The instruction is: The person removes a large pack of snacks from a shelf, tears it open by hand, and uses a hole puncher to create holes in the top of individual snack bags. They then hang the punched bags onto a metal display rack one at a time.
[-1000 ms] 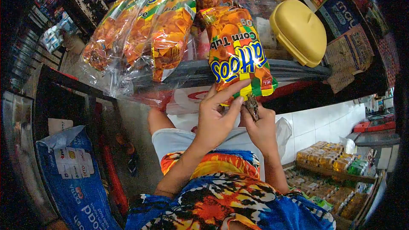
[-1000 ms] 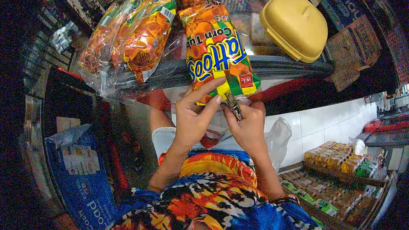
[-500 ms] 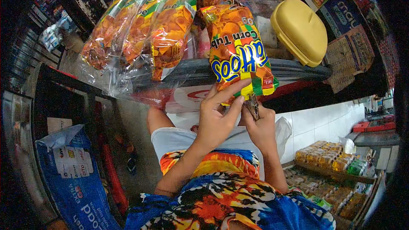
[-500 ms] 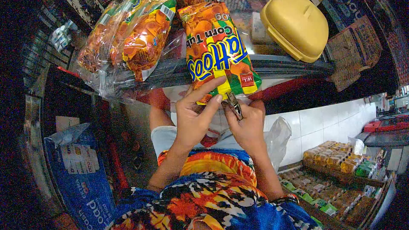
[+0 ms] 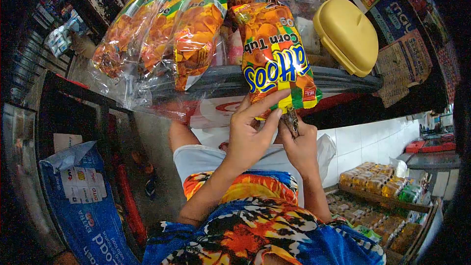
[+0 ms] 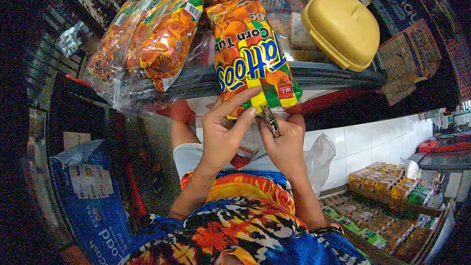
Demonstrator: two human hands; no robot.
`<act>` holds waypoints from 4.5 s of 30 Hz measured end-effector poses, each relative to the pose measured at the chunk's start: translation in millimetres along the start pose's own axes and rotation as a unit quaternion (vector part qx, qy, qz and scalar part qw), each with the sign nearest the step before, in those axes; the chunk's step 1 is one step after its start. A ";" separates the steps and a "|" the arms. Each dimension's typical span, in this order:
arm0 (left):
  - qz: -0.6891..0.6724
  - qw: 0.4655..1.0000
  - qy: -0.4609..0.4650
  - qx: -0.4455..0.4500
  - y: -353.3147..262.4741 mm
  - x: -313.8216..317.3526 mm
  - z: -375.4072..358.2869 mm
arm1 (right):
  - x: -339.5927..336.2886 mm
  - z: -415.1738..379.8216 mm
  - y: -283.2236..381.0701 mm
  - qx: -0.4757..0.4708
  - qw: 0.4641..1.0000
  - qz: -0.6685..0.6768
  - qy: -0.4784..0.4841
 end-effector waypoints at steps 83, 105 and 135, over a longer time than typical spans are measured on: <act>0.200 0.974 0.097 0.048 -39.0 29.6 37.1 | -12.5 -2.0 3.7 0.062 0.834 0.543 -0.072; 0.549 0.776 -0.304 0.072 -97.4 -128.8 7.0 | 22.9 -7.8 14.1 0.026 0.923 0.373 0.087; 0.379 0.842 -0.021 0.384 -116.1 -72.1 -54.3 | -62.2 34.2 -29.7 0.092 0.884 0.459 -0.006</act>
Point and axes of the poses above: each hand's wrist, its own z-axis towards the middle knuckle, its own x-axis out of the palm, y = z × x, the point moved 10 cm from there along z, towards the middle knuckle, and after that the axes turned 11 degrees about z, right-handed, at the moved point
